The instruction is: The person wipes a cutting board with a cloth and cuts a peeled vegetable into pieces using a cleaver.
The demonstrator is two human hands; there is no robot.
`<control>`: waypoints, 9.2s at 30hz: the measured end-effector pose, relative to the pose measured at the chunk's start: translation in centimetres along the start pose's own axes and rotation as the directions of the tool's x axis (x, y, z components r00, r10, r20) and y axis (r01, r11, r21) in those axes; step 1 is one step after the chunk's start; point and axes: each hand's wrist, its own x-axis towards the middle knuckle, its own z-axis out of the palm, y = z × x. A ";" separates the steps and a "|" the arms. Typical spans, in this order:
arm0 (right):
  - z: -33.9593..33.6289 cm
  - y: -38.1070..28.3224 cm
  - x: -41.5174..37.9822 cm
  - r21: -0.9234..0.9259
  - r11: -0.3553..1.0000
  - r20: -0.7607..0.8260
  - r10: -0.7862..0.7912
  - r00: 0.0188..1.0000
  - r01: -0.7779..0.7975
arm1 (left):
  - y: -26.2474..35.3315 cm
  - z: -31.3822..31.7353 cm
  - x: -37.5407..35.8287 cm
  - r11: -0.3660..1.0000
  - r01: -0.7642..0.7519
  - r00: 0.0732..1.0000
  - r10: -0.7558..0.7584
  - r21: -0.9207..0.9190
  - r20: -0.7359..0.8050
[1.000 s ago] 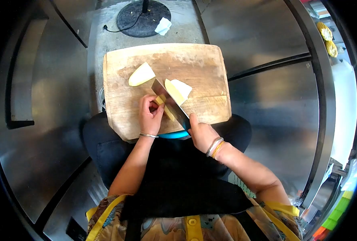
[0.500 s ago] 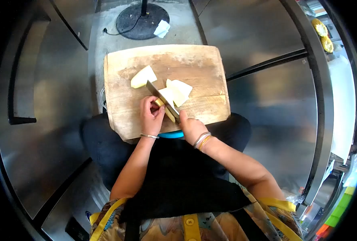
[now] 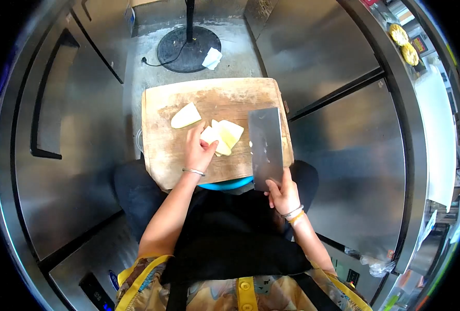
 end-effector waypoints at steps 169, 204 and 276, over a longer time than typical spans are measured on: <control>11.6 -2.1 2.3 -0.619 0.721 0.322 -0.129 0.938 0.311 | 3.5 -10.5 4.9 0.432 -0.703 0.711 0.437 0.564 0.551; 8.5 -0.8 2.8 -0.507 0.789 0.309 -0.208 0.928 0.345 | -1.4 -8.8 3.8 0.770 -0.275 0.961 0.198 0.576 0.194; 9.3 1.2 -0.8 -0.640 0.688 0.252 -0.234 0.939 0.343 | -3.6 -5.0 -5.6 0.879 -0.229 0.966 0.258 0.418 -0.013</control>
